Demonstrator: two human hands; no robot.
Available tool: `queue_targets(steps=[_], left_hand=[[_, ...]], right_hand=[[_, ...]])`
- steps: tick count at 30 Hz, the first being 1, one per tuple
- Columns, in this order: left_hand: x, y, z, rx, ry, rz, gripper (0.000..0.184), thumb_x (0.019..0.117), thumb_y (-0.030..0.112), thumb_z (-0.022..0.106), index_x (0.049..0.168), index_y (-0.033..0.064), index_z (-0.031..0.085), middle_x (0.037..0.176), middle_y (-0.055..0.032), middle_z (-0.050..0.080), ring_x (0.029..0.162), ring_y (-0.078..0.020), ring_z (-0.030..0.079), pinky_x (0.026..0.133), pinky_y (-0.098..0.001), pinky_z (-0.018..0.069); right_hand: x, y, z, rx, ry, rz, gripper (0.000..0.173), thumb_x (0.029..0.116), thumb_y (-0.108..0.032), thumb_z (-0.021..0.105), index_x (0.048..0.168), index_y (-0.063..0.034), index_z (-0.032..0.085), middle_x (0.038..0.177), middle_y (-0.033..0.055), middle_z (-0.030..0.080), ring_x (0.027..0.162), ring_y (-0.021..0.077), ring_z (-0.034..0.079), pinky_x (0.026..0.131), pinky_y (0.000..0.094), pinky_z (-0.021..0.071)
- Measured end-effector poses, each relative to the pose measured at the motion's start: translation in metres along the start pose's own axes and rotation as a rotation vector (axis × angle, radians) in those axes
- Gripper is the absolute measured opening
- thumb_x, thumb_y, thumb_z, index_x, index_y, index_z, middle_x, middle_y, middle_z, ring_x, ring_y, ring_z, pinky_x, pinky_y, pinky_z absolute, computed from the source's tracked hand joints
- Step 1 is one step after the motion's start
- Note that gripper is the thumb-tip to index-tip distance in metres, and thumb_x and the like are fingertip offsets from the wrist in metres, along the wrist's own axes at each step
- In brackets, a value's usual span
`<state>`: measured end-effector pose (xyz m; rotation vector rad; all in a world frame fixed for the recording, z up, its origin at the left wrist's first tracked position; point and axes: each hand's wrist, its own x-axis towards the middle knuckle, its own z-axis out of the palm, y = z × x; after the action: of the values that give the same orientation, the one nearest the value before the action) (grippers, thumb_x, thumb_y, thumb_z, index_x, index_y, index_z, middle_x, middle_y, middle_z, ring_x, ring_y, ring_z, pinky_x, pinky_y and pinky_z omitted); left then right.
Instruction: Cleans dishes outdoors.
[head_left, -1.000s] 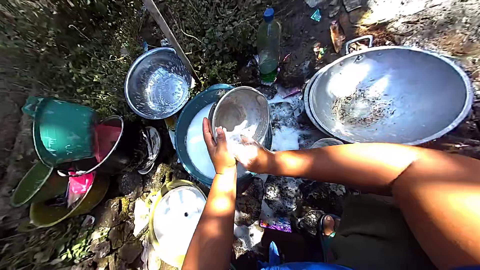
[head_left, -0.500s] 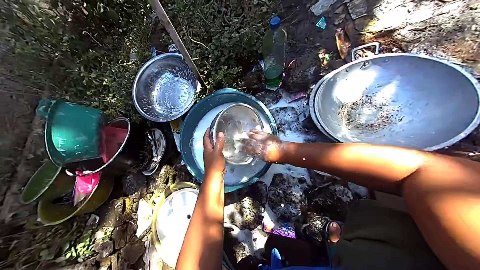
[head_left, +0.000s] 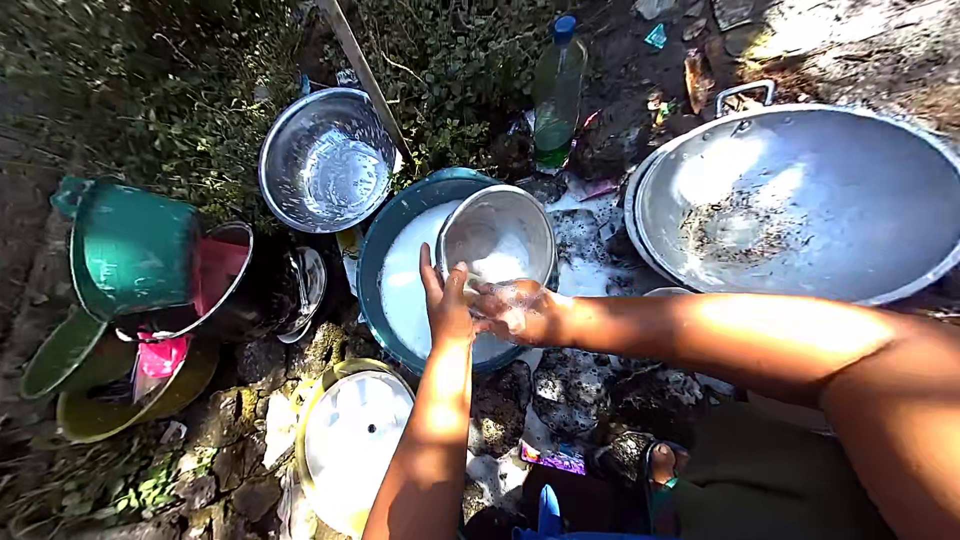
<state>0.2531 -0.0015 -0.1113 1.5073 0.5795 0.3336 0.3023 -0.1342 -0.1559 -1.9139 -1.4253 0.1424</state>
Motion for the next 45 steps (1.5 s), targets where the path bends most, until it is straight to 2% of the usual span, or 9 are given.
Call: queue_targets(steps=[6, 9, 12, 17, 23, 26, 29, 35, 45], left_hand=[[-0.001, -0.012, -0.017, 0.134, 0.036, -0.062, 0.054, 0.1061, 0.022, 0.052, 0.158, 0.0199, 0.038, 0.155, -0.0086, 0.047, 0.134, -0.0204, 0.054, 0.107, -0.0438, 0.0483], [-0.001, -0.002, -0.005, 0.097, 0.089, -0.026, 0.054, 0.1078, 0.03, 0.05, 0.159, 0.0234, 0.037, 0.157, -0.0058, 0.045, 0.137, -0.0197, 0.051, 0.109, -0.0454, 0.0463], [-0.01, 0.0, 0.028, 0.003, 0.121, -0.052, 0.053, 0.1086, 0.038, 0.047, 0.159, 0.0275, 0.034, 0.155, -0.0046, 0.047, 0.132, -0.0181, 0.054, 0.105, -0.0421, 0.0489], [-0.025, -0.011, 0.039, -0.038, 0.108, -0.041, 0.054, 0.1095, 0.033, 0.045, 0.161, 0.0252, 0.03, 0.155, -0.0084, 0.047, 0.134, -0.0213, 0.054, 0.107, -0.0445, 0.0494], [-0.016, -0.003, 0.041, 0.025, 0.131, 0.13, 0.057, 0.1077, 0.034, 0.049, 0.161, 0.0251, 0.032, 0.16, -0.0011, 0.041, 0.141, -0.0145, 0.046, 0.114, -0.0401, 0.0418], [-0.029, -0.008, 0.052, 0.014, 0.089, 0.11, 0.054, 0.1103, 0.033, 0.041, 0.162, 0.0229, 0.027, 0.16, -0.0036, 0.04, 0.14, -0.0141, 0.046, 0.114, -0.0383, 0.0416], [-0.025, 0.008, 0.043, 0.064, 0.045, 0.12, 0.058, 0.1084, 0.036, 0.048, 0.162, 0.0234, 0.028, 0.158, -0.004, 0.042, 0.139, -0.0151, 0.048, 0.113, -0.0413, 0.044], [-0.021, 0.022, 0.045, 0.089, 0.081, 0.263, 0.06, 0.1067, 0.036, 0.052, 0.161, 0.0229, 0.031, 0.161, 0.0004, 0.039, 0.141, -0.0114, 0.045, 0.115, -0.0368, 0.0404], [0.0, 0.031, -0.025, -0.098, 0.158, -0.347, 0.047, 0.1047, 0.045, 0.052, 0.14, 0.0148, 0.057, 0.125, -0.0134, 0.067, 0.112, -0.0273, 0.067, 0.091, -0.0504, 0.0571]], right_hand=[[-0.027, 0.048, -0.006, -0.104, -0.232, -0.009, 0.05, 0.1061, -0.041, 0.049, 0.13, -0.0008, 0.068, 0.146, 0.0203, 0.058, 0.147, 0.0422, 0.039, 0.125, 0.0588, 0.0226], [-0.009, 0.055, -0.024, -0.274, -0.062, 0.086, 0.037, 0.1012, -0.032, 0.053, 0.106, -0.0029, 0.076, 0.117, 0.018, 0.072, 0.123, 0.0384, 0.061, 0.111, 0.0547, 0.0432], [0.013, 0.011, -0.028, 0.147, -0.184, 0.357, 0.027, 0.1035, -0.019, 0.056, 0.122, -0.003, 0.067, 0.119, 0.0188, 0.067, 0.116, 0.0332, 0.064, 0.103, 0.0529, 0.0487], [0.029, 0.052, -0.021, -0.208, 0.314, -0.03, 0.029, 0.0951, -0.004, 0.055, 0.118, 0.0042, 0.071, 0.123, 0.0246, 0.069, 0.117, 0.0412, 0.064, 0.103, 0.0531, 0.0474], [0.026, 0.016, -0.028, 0.146, -0.115, 0.453, 0.03, 0.103, -0.017, 0.055, 0.126, -0.0007, 0.067, 0.127, 0.0215, 0.066, 0.124, 0.0358, 0.061, 0.106, 0.0568, 0.0459], [0.028, 0.005, -0.026, 0.144, 0.155, 0.219, 0.041, 0.1049, -0.018, 0.051, 0.138, 0.0055, 0.059, 0.133, 0.0235, 0.064, 0.128, 0.0328, 0.059, 0.113, 0.0442, 0.0419], [0.037, 0.048, -0.052, -0.254, 0.41, -0.068, 0.023, 0.0961, -0.008, 0.056, 0.105, 0.0041, 0.074, 0.107, 0.0248, 0.072, 0.107, 0.0422, 0.068, 0.099, 0.0537, 0.0501], [0.029, 0.005, -0.048, 0.158, 0.042, 0.441, 0.03, 0.0965, -0.017, 0.065, 0.123, -0.0036, 0.069, 0.121, 0.0184, 0.069, 0.118, 0.0321, 0.064, 0.103, 0.054, 0.0485], [-0.002, 0.023, -0.051, -0.147, -0.162, -0.22, 0.014, 0.0894, -0.025, 0.071, 0.093, -0.0131, 0.076, 0.086, 0.0095, 0.07, 0.086, 0.0307, 0.069, 0.073, 0.0524, 0.0549]])
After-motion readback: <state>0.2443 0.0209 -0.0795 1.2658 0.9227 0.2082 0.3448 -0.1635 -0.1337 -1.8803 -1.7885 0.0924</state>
